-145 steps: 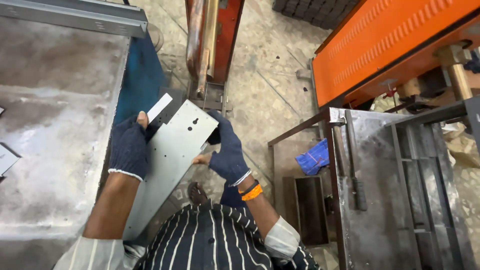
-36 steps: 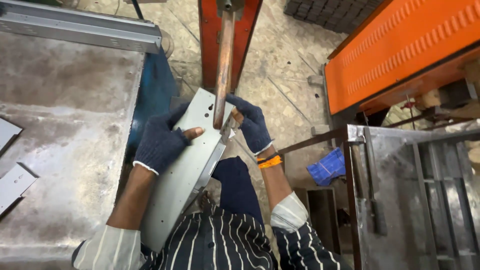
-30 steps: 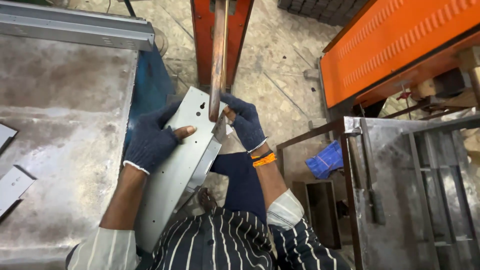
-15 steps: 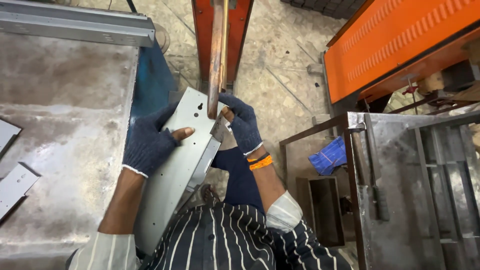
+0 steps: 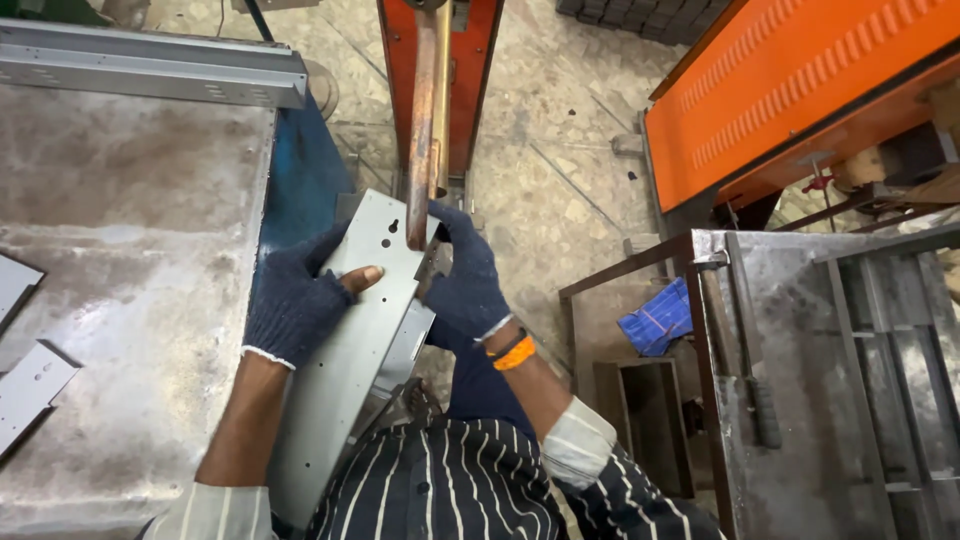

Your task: Assembling metal enclosure components using spot welding and manual filing.

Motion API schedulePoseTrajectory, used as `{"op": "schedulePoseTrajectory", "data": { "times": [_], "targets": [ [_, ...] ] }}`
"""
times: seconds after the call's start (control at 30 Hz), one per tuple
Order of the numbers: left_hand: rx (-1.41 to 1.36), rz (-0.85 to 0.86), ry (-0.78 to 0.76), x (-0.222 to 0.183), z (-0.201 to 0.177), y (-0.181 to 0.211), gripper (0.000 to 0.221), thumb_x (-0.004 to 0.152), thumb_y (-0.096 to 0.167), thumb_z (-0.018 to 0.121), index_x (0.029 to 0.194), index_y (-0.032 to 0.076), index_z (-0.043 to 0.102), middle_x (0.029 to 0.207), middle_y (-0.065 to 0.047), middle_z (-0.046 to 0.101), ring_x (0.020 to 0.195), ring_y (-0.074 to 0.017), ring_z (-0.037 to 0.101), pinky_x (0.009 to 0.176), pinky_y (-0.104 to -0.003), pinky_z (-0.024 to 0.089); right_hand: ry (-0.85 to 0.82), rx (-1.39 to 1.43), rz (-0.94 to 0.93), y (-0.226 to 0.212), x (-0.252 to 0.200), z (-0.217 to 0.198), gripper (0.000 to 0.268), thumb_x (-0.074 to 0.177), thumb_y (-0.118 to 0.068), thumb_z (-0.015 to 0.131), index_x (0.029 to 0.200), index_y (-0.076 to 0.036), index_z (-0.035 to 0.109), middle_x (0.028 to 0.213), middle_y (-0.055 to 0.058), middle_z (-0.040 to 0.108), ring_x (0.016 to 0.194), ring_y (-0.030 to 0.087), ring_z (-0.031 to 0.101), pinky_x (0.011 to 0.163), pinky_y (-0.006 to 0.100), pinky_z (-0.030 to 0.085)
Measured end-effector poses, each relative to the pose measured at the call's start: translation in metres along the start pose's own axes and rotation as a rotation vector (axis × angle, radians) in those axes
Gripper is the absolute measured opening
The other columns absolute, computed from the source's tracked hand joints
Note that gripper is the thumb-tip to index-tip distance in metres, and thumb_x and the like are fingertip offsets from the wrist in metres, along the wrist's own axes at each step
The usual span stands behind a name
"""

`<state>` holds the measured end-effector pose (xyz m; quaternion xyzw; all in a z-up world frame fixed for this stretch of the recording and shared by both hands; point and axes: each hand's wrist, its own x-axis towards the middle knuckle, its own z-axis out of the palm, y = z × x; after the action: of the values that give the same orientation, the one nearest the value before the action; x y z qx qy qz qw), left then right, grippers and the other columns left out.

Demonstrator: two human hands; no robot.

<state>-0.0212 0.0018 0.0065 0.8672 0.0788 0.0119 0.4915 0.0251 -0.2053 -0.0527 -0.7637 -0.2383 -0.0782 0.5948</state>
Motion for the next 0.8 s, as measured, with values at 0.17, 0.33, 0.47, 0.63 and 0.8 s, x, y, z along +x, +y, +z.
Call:
{"op": "schedulePoseTrajectory", "data": {
  "times": [0.17,0.33,0.47,0.63,0.8],
  "targets": [
    [0.034,0.065,0.02,0.002,0.0,-0.01,0.069,0.076,0.035,0.087,0.132,0.001,0.068,0.106,-0.019,0.078,0.087,-0.0163,0.075,0.08,-0.033,0.058,0.107,-0.089,0.002,0.018,-0.002,0.009,0.075,0.071,-0.022,0.092,0.137,-0.01,0.058,0.124,0.011,0.07,0.117,0.025,0.071,0.104,0.038,0.056],
    [-0.051,-0.064,-0.016,-0.001,0.001,-0.009,0.076,0.075,0.035,0.085,0.139,0.0,0.062,0.107,-0.019,0.077,0.082,-0.017,0.073,0.075,-0.032,0.059,0.079,-0.079,0.018,0.019,-0.002,0.006,0.074,0.068,-0.016,0.086,0.138,-0.01,0.061,0.127,0.01,0.071,0.116,0.025,0.072,0.102,0.037,0.056],
    [-0.009,-0.097,-0.032,0.003,0.001,-0.013,0.081,0.074,0.034,0.088,0.141,-0.003,0.058,0.111,-0.02,0.076,0.083,-0.0188,0.07,0.075,-0.033,0.057,0.056,0.01,0.001,0.014,0.004,0.0,0.082,0.062,-0.015,0.092,0.136,-0.008,0.058,0.124,0.012,0.069,0.109,0.027,0.067,0.098,0.038,0.054],
    [-0.053,-0.045,-0.026,0.001,0.004,-0.023,0.08,0.075,0.034,0.086,0.141,-0.002,0.059,0.114,-0.02,0.076,0.088,-0.0175,0.071,0.079,-0.031,0.057,0.042,-0.102,0.043,0.017,0.001,0.002,0.076,0.062,-0.01,0.084,0.134,-0.009,0.061,0.12,0.012,0.072,0.112,0.026,0.072,0.1,0.037,0.057],
    [-0.035,-0.032,-0.033,0.003,0.004,-0.027,0.08,0.075,0.034,0.087,0.14,-0.003,0.059,0.117,-0.02,0.075,0.092,-0.0171,0.072,0.08,-0.031,0.057,0.035,-0.149,0.056,0.018,-0.001,0.002,0.079,0.058,-0.012,0.085,0.133,-0.009,0.061,0.119,0.013,0.071,0.11,0.028,0.072,0.098,0.037,0.057]
  ]
}}
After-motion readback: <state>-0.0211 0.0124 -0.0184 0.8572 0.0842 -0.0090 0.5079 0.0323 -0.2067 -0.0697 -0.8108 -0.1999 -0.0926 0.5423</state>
